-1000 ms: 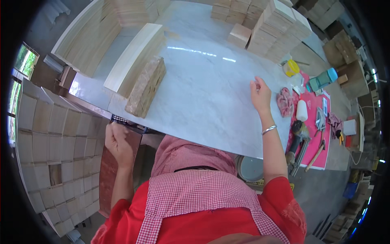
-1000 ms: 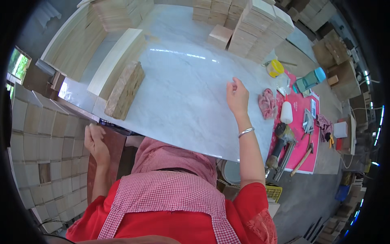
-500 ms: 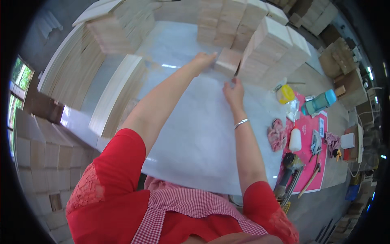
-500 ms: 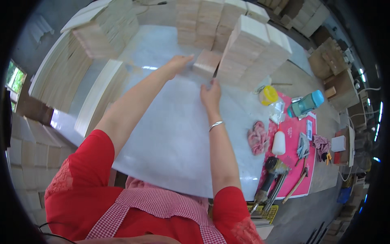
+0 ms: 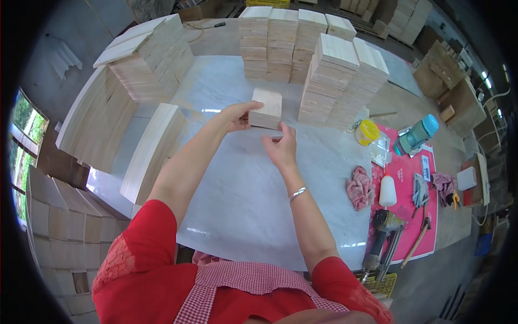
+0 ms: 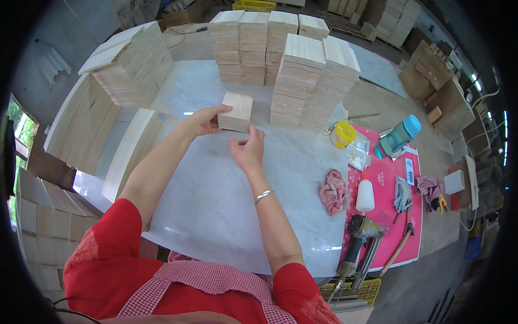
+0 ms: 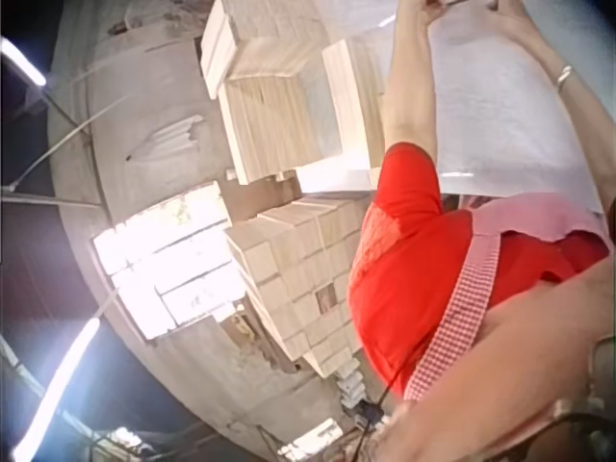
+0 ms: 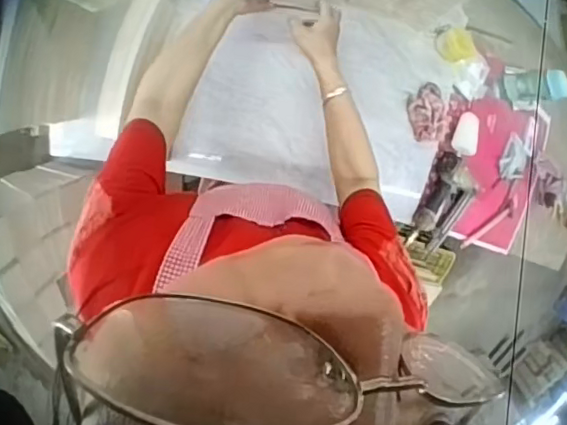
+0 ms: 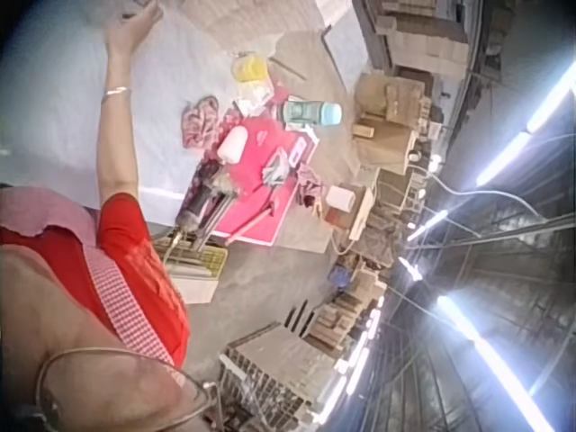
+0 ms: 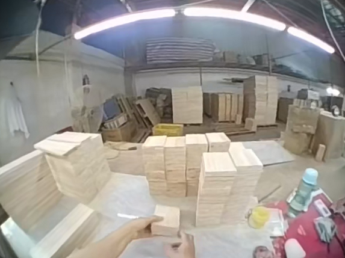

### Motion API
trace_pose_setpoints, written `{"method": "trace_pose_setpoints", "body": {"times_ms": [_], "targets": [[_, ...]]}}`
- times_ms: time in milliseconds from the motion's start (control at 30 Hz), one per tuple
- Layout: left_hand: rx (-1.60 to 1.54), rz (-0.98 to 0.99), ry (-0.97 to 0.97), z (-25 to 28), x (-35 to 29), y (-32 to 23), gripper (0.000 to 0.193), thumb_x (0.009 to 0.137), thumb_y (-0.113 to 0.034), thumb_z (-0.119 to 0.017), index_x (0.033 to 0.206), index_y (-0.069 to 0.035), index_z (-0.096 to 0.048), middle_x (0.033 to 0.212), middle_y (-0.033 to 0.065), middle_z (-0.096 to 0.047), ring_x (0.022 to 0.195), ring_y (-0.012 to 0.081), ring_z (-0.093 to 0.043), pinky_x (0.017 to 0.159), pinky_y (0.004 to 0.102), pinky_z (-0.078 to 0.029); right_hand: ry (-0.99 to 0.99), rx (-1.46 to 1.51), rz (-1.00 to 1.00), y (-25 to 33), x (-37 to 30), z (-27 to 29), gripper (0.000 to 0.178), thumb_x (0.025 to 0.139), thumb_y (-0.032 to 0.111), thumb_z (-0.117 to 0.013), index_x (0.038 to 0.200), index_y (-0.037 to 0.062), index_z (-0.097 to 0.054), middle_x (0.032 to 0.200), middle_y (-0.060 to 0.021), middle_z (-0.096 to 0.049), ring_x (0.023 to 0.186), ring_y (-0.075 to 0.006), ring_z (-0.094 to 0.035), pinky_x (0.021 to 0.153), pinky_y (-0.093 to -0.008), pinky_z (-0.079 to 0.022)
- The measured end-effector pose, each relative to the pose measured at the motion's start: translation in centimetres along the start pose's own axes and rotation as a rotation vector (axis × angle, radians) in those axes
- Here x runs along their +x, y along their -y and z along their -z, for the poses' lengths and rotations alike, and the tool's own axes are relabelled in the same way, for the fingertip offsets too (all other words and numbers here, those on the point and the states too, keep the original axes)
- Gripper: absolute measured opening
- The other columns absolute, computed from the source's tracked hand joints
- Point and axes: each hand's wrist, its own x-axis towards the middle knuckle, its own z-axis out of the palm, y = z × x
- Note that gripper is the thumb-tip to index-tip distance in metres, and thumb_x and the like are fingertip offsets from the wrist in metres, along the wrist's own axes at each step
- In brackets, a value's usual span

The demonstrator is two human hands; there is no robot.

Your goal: Assembling small wooden boxes using wood glue, a pneumatic nail gun, and a hammer.

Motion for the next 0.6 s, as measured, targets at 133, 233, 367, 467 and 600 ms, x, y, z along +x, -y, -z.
{"method": "trace_pose_setpoints", "body": {"times_ms": [133,233,367,467,600], "targets": [[-0.265,-0.321,0.172,-0.3,-6.8,-3.1,0.046,0.085,-0.030,-0.078,0.121,-0.008,-0.059,0.112,0.0056,-0.062,0.100,0.0161,-0.059,0.077,0.0311,-0.050,0.014,0.165,0.273,6.8,-2.0,2.1,0.066,0.081,0.013,-0.076,0.136,-0.0063,-0.046,0.131,-0.0189,-0.050,0.104,-0.0229,-0.063,0.081,-0.0334,-0.056],[-0.374,-0.470,0.272,-3.8,-10.6,-9.3,0.050,0.086,-0.030,-0.077,0.124,-0.005,-0.057,0.114,0.0063,-0.061,0.099,0.0173,-0.059,0.078,0.0341,-0.053,-0.185,0.033,0.604,11.4,-1.6,6.0,0.063,0.083,0.010,-0.074,0.138,-0.0029,-0.047,0.129,-0.0155,-0.053,0.105,-0.0231,-0.062,0.084,-0.0344,-0.054],[-0.191,-0.430,0.215,-9.3,-11.2,-16.5,0.055,0.078,-0.039,-0.085,0.111,-0.004,-0.058,0.100,0.0047,-0.057,0.088,0.0156,-0.056,0.074,0.0301,-0.052,-0.402,-0.100,0.575,12.4,0.5,10.6,0.061,0.084,0.011,-0.073,0.139,-0.0002,-0.048,0.128,-0.0142,-0.056,0.110,-0.0240,-0.060,0.088,-0.0349,-0.050],[-0.113,-0.470,0.182,-13.7,-9.7,-17.7,0.057,0.075,-0.042,-0.086,0.105,-0.002,-0.058,0.099,0.0067,-0.055,0.084,0.0160,-0.056,0.071,0.0278,-0.052,-0.511,-0.089,0.494,10.1,3.0,12.2,0.060,0.083,0.012,-0.072,0.135,-0.0029,-0.048,0.125,-0.0177,-0.057,0.106,-0.0284,-0.059,0.087,-0.0381,-0.050],[0.020,-0.410,0.076,-16.0,-9.0,-17.5,0.058,0.076,-0.043,-0.085,0.106,-0.001,-0.058,0.099,0.0093,-0.056,0.083,0.0172,-0.056,0.071,0.0283,-0.053,-0.488,-0.087,0.409,7.2,5.4,13.1,0.060,0.083,0.015,-0.072,0.135,-0.0034,-0.048,0.126,-0.0182,-0.057,0.108,-0.0287,-0.059,0.088,-0.0384,-0.049]]}}
